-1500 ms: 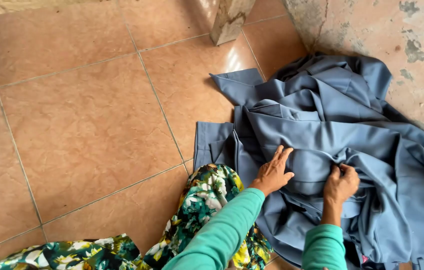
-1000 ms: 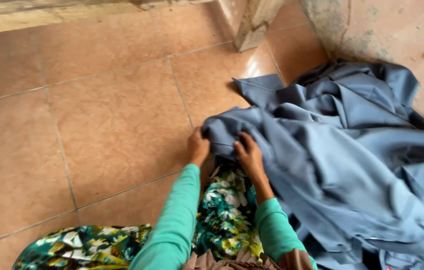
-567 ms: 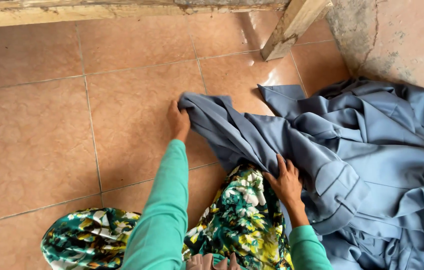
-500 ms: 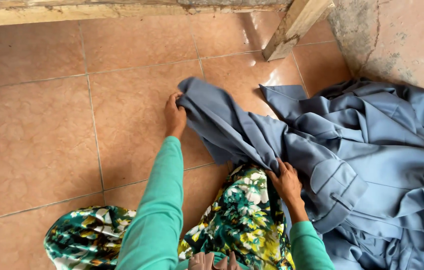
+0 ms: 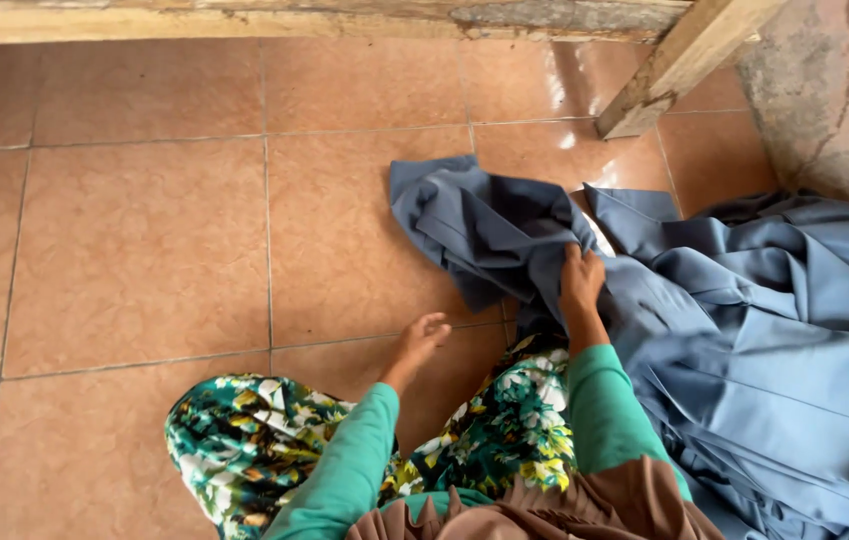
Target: Folding grey trousers on the floor into a neat rectangular shape.
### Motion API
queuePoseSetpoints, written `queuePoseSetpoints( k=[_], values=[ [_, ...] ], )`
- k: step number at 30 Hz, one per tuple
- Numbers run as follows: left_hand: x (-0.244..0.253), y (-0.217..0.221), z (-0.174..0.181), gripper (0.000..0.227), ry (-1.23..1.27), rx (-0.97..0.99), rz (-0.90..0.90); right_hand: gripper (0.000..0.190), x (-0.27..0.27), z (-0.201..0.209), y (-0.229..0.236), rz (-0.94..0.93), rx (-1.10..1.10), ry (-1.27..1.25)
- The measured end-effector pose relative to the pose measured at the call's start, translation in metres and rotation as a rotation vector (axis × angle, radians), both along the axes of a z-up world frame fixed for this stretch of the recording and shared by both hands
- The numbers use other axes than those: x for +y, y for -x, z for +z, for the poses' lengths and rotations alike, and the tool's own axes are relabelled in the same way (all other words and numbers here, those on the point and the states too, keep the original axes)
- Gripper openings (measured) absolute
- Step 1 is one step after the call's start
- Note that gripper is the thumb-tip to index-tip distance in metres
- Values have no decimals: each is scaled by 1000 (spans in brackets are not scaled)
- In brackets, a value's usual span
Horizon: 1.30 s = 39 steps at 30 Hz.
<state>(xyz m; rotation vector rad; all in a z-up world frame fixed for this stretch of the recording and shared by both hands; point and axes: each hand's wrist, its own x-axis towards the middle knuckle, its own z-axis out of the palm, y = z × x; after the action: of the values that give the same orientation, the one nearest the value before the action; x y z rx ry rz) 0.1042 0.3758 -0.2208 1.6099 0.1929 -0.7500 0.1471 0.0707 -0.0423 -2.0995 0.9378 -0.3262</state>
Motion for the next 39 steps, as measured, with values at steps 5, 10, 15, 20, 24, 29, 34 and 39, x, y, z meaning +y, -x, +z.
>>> queuePoseSetpoints(
  k=[5, 10, 15, 20, 24, 29, 34, 39],
  values=[
    [-35, 35, 17, 108, 354, 28, -40, 43, 86, -15, -57, -241, -205, -866],
    [-16, 25, 74, 105, 95, 21, 108, 58, 194, 64, -32, -29, -139, -1103],
    [66, 13, 3, 58, -373, 13, 323, 53, 176, 83, -4, 595, -120, -488],
    [145, 1, 48, 71, -255, 57, 490, 76, 115, 45, 29, 776, 52, 168],
    [176, 13, -39, 86, -285, 127, 281, 91, 88, -90, 64, 914, 160, 382],
    [153, 56, 7, 106, -358, 18, 189, 91, 154, -112, 106, 787, 628, 572],
    [154, 71, 96, 85, -319, -122, 206, 34, 188, -55, 81, 872, 533, 730],
    [149, 78, 120, 68, -611, -297, -147, 75, 271, 88, 32, 1250, -94, 984]
  ],
)
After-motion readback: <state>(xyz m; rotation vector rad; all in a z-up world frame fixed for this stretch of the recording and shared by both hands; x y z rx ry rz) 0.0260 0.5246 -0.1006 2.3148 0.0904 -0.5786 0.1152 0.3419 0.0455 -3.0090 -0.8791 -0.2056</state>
